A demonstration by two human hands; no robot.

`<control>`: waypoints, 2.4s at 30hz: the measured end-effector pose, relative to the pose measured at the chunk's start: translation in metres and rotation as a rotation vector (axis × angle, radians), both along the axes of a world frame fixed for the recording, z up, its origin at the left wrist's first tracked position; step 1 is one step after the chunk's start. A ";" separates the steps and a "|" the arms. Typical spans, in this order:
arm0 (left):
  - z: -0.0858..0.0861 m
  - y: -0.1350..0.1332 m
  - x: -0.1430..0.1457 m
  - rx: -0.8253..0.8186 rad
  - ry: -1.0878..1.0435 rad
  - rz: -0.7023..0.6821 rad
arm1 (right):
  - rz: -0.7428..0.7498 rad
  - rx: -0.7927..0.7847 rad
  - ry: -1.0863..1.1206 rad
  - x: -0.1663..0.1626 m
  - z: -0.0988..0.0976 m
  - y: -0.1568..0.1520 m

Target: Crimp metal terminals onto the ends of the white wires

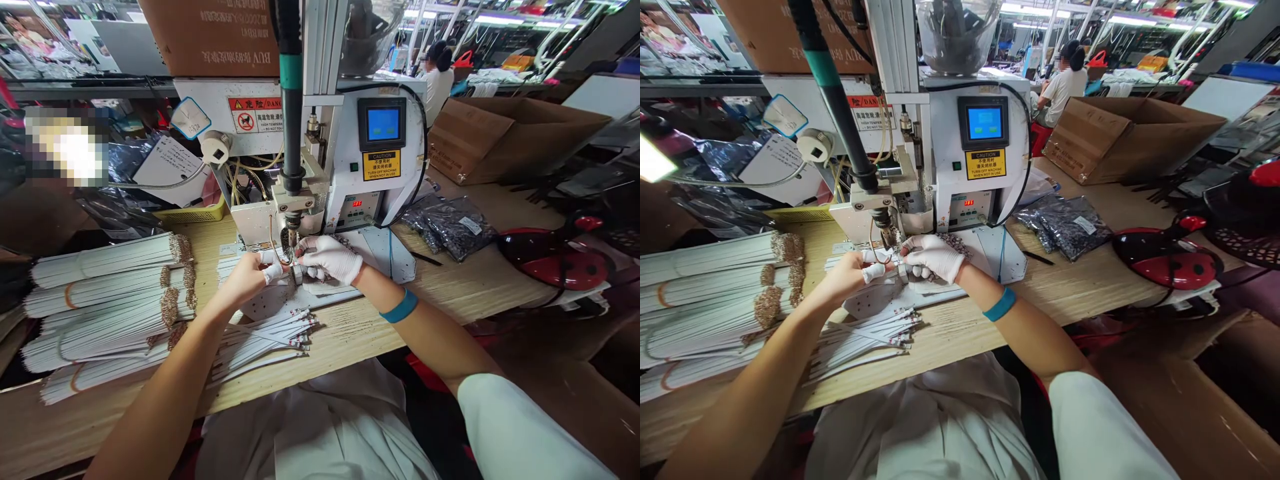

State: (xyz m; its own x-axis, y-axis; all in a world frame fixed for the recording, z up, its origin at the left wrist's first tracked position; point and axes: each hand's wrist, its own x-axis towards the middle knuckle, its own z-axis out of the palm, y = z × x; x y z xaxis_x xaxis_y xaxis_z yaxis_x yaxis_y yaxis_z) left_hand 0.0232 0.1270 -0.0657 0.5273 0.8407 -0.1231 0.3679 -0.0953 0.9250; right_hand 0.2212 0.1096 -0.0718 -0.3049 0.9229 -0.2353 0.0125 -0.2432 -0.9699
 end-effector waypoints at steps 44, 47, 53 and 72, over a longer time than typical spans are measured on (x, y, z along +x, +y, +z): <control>0.029 -0.016 -0.021 0.006 0.366 -0.307 | 0.417 0.500 -0.669 0.049 0.023 -0.003; 0.021 -0.016 -0.019 0.115 0.470 -0.237 | 0.483 0.564 -0.743 0.048 0.018 0.000; 0.004 -0.006 -0.008 0.414 0.569 -0.123 | 0.453 0.566 -0.733 0.039 0.021 -0.005; 0.005 -0.001 -0.010 0.385 0.420 -0.051 | 0.032 0.003 0.074 0.008 0.007 0.000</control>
State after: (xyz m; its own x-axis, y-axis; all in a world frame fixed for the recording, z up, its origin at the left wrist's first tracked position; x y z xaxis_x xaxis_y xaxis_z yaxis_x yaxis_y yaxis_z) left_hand 0.0129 0.1261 -0.0610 0.5403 0.8412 -0.0211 0.6827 -0.4236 0.5954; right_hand 0.2289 0.1093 -0.0651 -0.3510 0.9129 -0.2084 -0.0511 -0.2409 -0.9692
